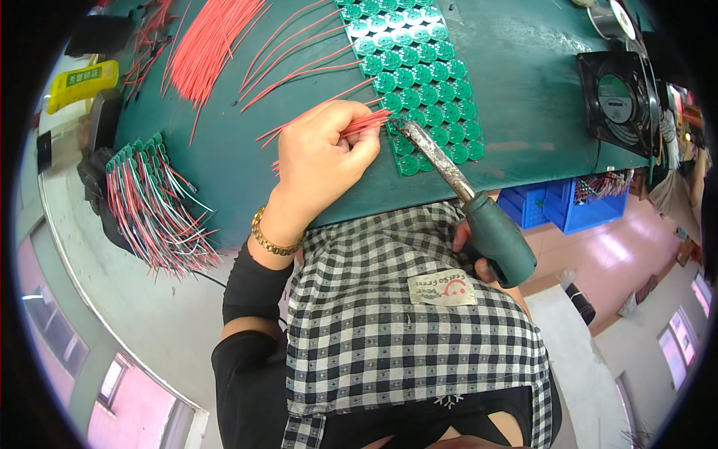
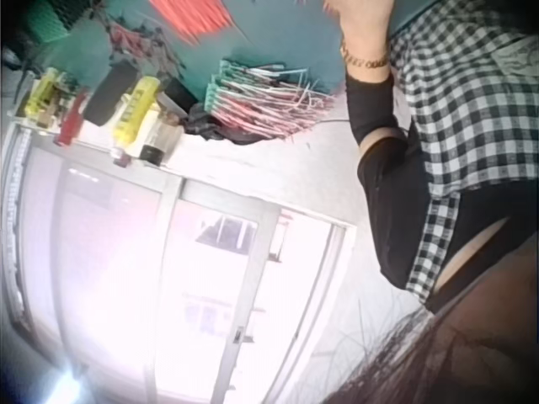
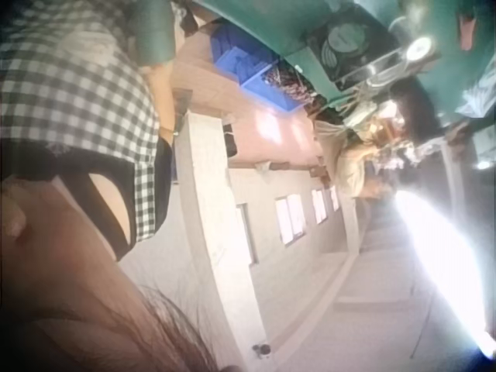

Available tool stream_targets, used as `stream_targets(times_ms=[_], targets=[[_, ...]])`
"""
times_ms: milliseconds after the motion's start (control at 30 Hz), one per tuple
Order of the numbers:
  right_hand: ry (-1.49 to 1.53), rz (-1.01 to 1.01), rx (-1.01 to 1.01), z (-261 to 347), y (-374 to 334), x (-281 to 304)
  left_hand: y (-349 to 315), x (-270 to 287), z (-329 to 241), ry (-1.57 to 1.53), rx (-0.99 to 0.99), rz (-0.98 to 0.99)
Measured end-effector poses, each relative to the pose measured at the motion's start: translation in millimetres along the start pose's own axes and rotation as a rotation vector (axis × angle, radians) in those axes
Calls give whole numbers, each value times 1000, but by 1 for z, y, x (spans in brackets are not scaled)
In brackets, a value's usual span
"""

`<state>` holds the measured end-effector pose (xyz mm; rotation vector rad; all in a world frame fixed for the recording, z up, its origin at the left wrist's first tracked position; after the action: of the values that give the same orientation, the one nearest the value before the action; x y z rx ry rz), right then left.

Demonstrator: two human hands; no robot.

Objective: The person solders wires onto circuit board panels using a soldering iron, sets finished panels aside, and handles a spool of solder wire by hand.

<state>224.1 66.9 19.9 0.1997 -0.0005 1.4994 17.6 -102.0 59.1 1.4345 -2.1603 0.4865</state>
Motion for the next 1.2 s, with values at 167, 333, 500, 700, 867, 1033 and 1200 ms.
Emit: stream_targets(times_ms=[167, 333, 500, 700, 867, 1033, 1200], targets=[[231, -123, -55, -5, -5, -1, 0, 0, 0, 20, -22, -14], [110, -8, -486, -12, -23, 4, 0, -2, -1, 40, -56, -33], [194, 1, -522, 0, -5, 6, -1, 0, -1, 58, -42, -33], [192, -171, -285, 4, -7, 3, 1, 2, -4, 104, -37, -7], [102, -315, -109, 4, -20, 6, -2, 22, -1, 162, -223, -163], [117, -215, -110, 22, -11, 14, -21, 21, 4, -278, 64, -29], [-5, 45, -358, 12, -27, 15, -25, 2, -5, -236, 106, 44]])
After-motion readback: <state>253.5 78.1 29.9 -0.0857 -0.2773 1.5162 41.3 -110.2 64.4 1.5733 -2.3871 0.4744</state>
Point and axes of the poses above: each hand's wrist, its own y-axis towards the middle knuckle, its own x-axis out of the back of the hand, z = x × y, the point moved 6 cm from there along y, towards the middle knuckle, and after that the axes turned 13 degrees about x, right-handed, at the moved point
